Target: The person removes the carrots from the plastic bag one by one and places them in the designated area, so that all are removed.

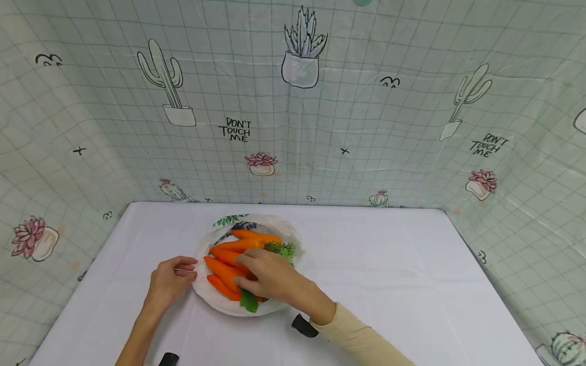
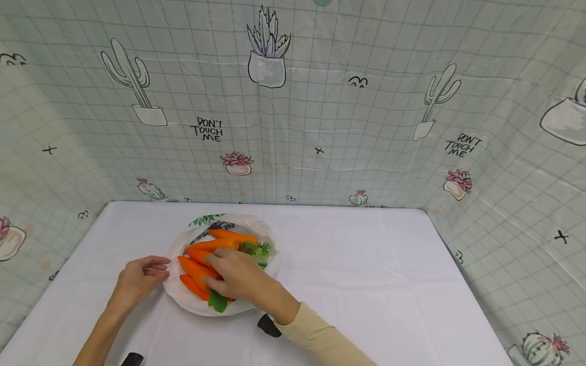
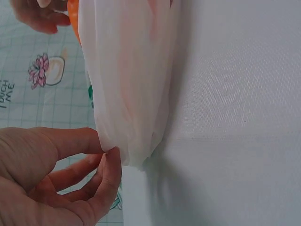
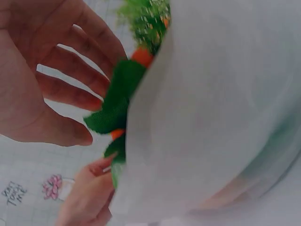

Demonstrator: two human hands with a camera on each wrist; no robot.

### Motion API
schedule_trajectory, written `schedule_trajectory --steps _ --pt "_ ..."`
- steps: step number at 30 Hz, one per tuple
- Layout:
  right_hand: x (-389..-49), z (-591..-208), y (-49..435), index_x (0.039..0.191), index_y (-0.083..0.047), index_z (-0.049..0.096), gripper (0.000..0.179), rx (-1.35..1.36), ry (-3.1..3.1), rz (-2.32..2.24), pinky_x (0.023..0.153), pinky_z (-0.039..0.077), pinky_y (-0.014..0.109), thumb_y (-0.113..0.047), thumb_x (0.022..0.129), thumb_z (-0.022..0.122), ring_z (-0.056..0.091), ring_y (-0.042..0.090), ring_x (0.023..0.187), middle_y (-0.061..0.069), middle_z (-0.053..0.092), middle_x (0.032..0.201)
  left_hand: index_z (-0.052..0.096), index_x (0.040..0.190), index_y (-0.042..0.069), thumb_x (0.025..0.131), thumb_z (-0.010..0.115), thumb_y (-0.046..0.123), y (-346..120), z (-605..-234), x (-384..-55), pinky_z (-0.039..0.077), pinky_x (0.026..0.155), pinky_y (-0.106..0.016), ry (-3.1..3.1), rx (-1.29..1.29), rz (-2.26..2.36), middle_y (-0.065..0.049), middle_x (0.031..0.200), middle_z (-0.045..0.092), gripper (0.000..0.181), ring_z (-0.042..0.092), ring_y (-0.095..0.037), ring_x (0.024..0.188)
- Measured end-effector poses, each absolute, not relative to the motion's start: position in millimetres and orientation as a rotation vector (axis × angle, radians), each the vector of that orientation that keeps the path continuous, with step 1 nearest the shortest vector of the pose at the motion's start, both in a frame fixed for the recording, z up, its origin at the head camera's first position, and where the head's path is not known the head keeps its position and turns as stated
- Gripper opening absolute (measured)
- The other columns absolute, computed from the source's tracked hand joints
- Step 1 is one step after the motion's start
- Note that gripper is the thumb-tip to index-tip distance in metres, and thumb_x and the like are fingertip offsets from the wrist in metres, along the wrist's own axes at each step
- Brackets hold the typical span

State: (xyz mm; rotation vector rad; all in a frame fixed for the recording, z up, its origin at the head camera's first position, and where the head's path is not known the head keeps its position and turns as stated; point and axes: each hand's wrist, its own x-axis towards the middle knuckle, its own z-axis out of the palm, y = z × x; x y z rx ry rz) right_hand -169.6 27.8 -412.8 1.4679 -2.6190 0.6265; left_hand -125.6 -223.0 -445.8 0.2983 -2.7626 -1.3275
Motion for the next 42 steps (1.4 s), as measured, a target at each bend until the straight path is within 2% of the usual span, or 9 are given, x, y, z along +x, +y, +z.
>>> schedule_trajectory --steps 2,8,15,21,28,34,38,42 --pt "-167.2 -414.1 24.0 0.125 -0.008 0.07 0.033 1.465 -2.624 0.558 0.083 0.051 0.018 -0.027 0.099 0.069 0.064 0.018 0.104 0.004 0.07 0.124 0.07 0.112 -0.01 0.089 0.07 0.001 -223.0 -446.0 -125.9 0.051 0.068 -0.018 -2.765 0.295 -1.324 -0.017 0.096 0.072 0.025 0.071 -0.03 0.086" --pt "-160.7 -418.8 12.6 0.114 -0.013 0.07 0.031 1.427 -2.713 0.384 0.088 0.05 0.022 -0.038 0.097 0.071 0.06 0.017 0.104 -0.001 0.069 0.108 0.071 0.111 -0.009 0.088 0.07 0.001 -223.5 -447.4 -125.4 0.05 0.068 -0.016 -2.761 0.296 -1.298 -0.015 0.093 0.072 0.024 0.071 -0.028 0.083" --pt "-155.0 -423.6 2.8 0.1 -0.017 0.068 0.031 1.354 -2.638 0.116 0.065 0.04 0.016 -0.047 0.093 0.074 0.054 0.012 0.084 -0.003 0.066 0.092 0.07 0.111 -0.01 0.089 0.07 0.002 -222.5 -445.6 -125.3 0.05 0.067 -0.016 -2.758 0.297 -1.295 -0.015 0.092 0.071 0.025 0.07 -0.027 0.082" --pt "-149.8 -424.3 -0.4 0.096 -0.018 0.068 0.027 1.292 -2.572 -0.044 0.064 0.046 0.016 -0.041 0.09 0.079 0.058 0.012 0.083 -0.003 0.068 0.089 0.069 0.112 -0.011 0.091 0.073 0.006 -221.6 -446.0 -126.4 0.05 0.066 -0.018 -2.76 0.299 -1.287 -0.016 0.091 0.071 0.027 0.069 -0.027 0.08" --pt "-150.8 -425.2 -0.1 0.081 -0.018 0.066 0.021 1.229 -2.51 -0.015 0.054 0.029 0.018 -0.033 0.089 0.077 0.044 0.012 0.065 -0.007 0.05 0.064 0.069 0.111 -0.01 0.091 0.072 0.006 -222.5 -447.2 -126.7 0.05 0.066 -0.018 -2.754 0.287 -1.302 -0.013 0.09 0.07 0.026 0.066 -0.025 0.08" --pt "-151.9 -419.8 13.0 0.085 -0.015 0.064 0.017 1.245 -2.493 0.162 0.058 0.034 0.016 -0.023 0.086 0.079 0.048 0.011 0.067 -0.004 0.058 0.075 0.07 0.111 -0.01 0.092 0.071 0.007 -222.6 -446.4 -128.1 0.05 0.065 -0.019 -2.748 0.296 -1.291 -0.012 0.088 0.071 0.026 0.066 -0.024 0.079" --pt "-152.9 -417.4 21.5 0.098 -0.012 0.068 0.018 1.239 -2.532 0.33 0.065 0.045 0.015 -0.02 0.087 0.079 0.058 0.013 0.079 -0.001 0.064 0.087 0.069 0.113 -0.011 0.093 0.07 0.007 -222.6 -446.8 -129.9 0.049 0.064 -0.017 -2.749 0.31 -1.291 -0.015 0.09 0.071 0.027 0.066 -0.027 0.08" --pt "-154.4 -414.4 29.8 0.118 -0.006 0.07 0.033 1.218 -2.617 0.489 0.08 0.053 0.02 -0.021 0.09 0.077 0.062 0.016 0.095 0.004 0.069 0.105 0.068 0.115 -0.011 0.093 0.071 0.008 -223.0 -446.9 -131.4 0.049 0.063 -0.017 -2.749 0.33 -1.286 -0.017 0.092 0.071 0.029 0.066 -0.029 0.082"
